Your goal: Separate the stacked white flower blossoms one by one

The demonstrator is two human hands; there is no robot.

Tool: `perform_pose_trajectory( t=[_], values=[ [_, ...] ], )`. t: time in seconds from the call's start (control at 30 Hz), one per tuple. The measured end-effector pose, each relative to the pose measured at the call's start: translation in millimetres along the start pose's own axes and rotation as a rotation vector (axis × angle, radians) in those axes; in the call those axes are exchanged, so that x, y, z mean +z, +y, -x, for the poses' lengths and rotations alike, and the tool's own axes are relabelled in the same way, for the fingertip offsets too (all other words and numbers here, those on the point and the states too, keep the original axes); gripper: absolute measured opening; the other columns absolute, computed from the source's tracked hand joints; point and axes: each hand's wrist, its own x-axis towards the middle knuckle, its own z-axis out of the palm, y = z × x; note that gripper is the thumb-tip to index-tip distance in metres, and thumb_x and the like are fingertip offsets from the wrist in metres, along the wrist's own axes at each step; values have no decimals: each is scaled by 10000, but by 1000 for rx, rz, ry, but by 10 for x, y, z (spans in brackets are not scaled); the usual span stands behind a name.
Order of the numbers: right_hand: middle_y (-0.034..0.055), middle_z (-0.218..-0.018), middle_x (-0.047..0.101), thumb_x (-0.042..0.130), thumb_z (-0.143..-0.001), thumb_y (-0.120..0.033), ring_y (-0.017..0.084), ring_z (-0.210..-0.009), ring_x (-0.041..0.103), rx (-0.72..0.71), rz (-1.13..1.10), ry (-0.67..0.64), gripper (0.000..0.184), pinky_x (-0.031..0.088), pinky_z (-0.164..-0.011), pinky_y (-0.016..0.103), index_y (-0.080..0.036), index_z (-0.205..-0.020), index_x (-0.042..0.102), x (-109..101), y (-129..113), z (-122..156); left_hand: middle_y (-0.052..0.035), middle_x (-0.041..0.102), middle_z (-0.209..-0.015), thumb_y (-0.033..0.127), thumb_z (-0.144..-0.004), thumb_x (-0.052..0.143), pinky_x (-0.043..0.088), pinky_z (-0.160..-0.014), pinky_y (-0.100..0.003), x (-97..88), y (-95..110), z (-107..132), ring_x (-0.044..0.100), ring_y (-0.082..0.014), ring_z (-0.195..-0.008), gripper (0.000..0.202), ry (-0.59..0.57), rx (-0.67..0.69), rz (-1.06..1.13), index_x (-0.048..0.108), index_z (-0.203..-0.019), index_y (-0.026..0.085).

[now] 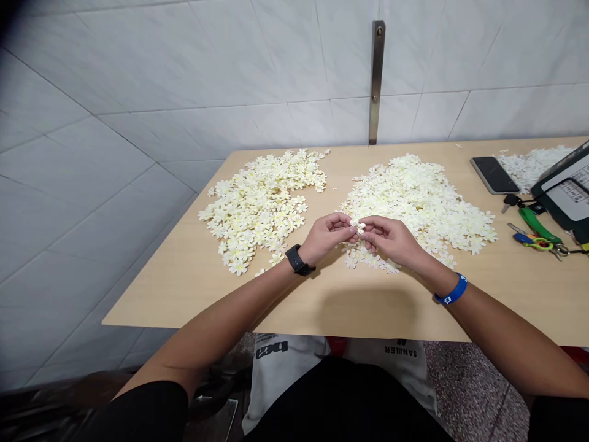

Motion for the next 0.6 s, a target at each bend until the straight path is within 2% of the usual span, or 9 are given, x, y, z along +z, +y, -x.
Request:
perform_pose_trajectory(
  t=[0.1, 0.2, 0.33, 0.43, 0.6],
  values=[
    [2, -623, 682, 863, -689, -439, 155, -531, 617, 59, -96, 17, 382, 526, -532, 304, -193, -922, 687, 33, -23, -7, -8, 689, -706, 402, -635, 933, 584, -677, -238, 25, 14, 13, 702, -115, -662, 482, -17, -17, 49, 597, -850, 132],
    [-13, -571, 658, 923, -610, -411, 144, -509, 602, 129, -130, 53, 399, 499, -511, 277, -198, -802, 646, 57, -43, -5, -11, 688, -665, 424, -660, 914, 583, -659, -246, 54, 2, 42, 706, -129, -650, 457, -36, 12, 5, 601, -826, 135],
    [-5, -570, 651, 887, -697, -448, 122, -514, 582, 132, -108, 39, 363, 473, -511, 250, -190, -724, 634, 53, -82, 19, -30, 707, -700, 472, -727, 862, 583, -690, -268, 84, -38, 85, 715, -138, -682, 423, -55, 102, -73, 607, -790, 140],
    [7, -606, 665, 829, -783, -482, 120, -558, 601, 97, -83, -17, 337, 495, -558, 252, -183, -741, 680, 15, -93, 21, -38, 715, -723, 492, -738, 850, 571, -695, -273, 86, -56, 99, 708, -138, -689, 423, -64, 154, -116, 621, -790, 141],
    [44, -760, 752, 852, -760, -480, 163, -697, 701, 102, -111, -82, 330, 585, -693, 302, -192, -873, 736, -51, -28, -24, -41, 714, -720, 440, -743, 850, 541, -648, -262, 60, -46, 66, 696, -145, -678, 375, -27, 164, -166, 625, -778, 142]
  ],
)
